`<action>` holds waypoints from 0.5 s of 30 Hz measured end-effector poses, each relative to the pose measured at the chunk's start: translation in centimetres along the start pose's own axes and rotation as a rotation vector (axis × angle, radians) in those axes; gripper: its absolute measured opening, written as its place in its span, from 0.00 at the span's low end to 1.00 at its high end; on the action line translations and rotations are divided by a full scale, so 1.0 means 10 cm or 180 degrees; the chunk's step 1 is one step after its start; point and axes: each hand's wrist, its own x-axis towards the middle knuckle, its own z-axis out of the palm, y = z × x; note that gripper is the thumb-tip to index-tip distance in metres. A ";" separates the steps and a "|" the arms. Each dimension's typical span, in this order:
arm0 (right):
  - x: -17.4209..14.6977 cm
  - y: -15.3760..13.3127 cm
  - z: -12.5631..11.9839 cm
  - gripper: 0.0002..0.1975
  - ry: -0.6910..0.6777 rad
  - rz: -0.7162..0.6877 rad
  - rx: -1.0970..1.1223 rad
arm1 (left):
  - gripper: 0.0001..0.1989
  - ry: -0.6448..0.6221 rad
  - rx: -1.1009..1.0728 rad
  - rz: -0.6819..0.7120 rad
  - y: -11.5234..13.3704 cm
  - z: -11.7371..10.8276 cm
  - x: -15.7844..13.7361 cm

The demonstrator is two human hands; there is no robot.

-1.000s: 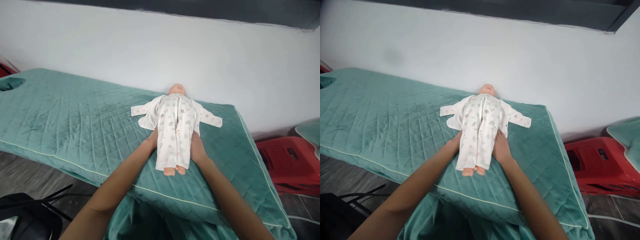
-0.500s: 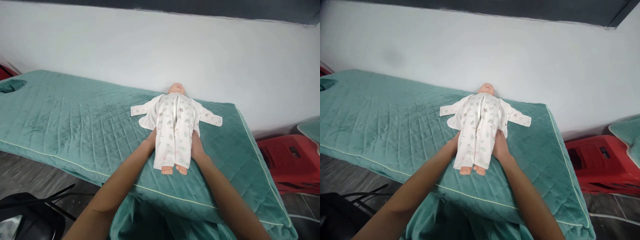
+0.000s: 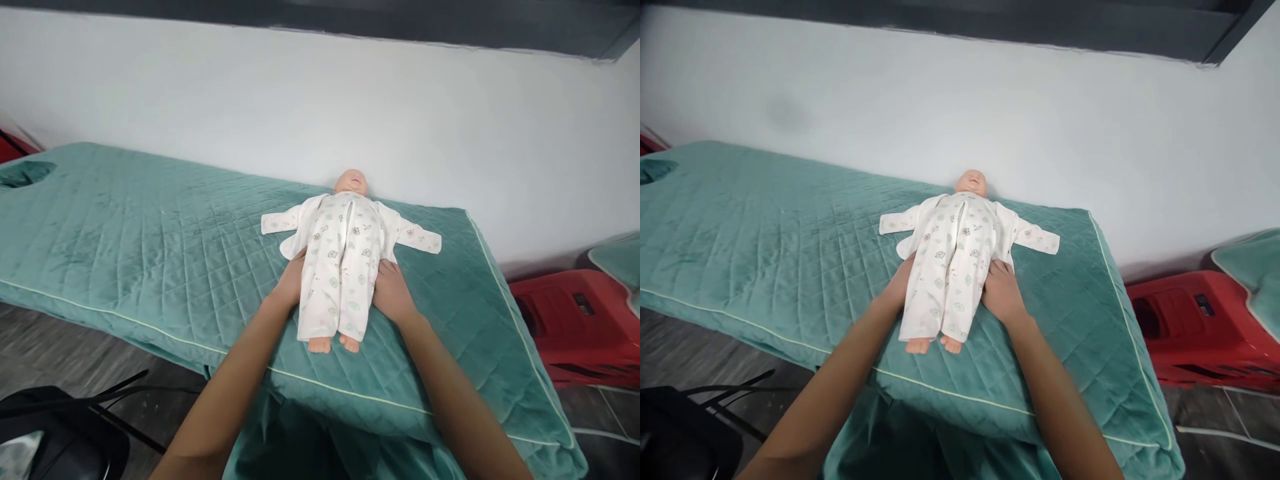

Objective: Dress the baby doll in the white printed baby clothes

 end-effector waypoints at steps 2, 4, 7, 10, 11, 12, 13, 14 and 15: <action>-0.01 0.02 -0.01 0.10 0.0057 0.0062 0.0062 | 0.16 -0.0071 0.0315 0.0135 -0.05 -0.04 -0.04; -0.02 0.06 -0.05 0.10 0.0102 0.0068 0.0157 | 0.17 -0.0143 0.0658 0.0168 -0.08 -0.07 -0.08; -0.06 0.11 -0.13 0.10 0.0172 -0.0054 0.0275 | 0.18 -0.0161 0.0877 0.0177 -0.08 -0.11 -0.15; -0.10 0.15 -0.19 0.10 0.0234 -0.0148 0.0306 | 0.20 -0.0082 0.0887 0.0285 -0.08 -0.13 -0.22; -0.12 0.17 -0.20 0.10 0.0225 -0.0163 0.0316 | 0.22 -0.0054 0.0872 0.0291 -0.08 -0.14 -0.25; -0.13 0.18 -0.21 0.10 0.0196 -0.0172 0.0323 | 0.23 -0.0029 0.0856 0.0278 -0.08 -0.14 -0.28; -0.15 0.18 -0.21 0.10 0.0149 -0.0181 0.0327 | 0.24 -0.0016 0.0840 0.0255 -0.08 -0.15 -0.30; -0.16 0.19 -0.21 0.10 0.0096 -0.0190 0.0329 | 0.24 -0.0015 0.0827 0.0226 -0.08 -0.15 -0.33; -0.18 0.19 -0.20 0.10 0.0051 -0.0192 0.0337 | 0.24 -0.0028 0.0817 0.0199 -0.09 -0.15 -0.34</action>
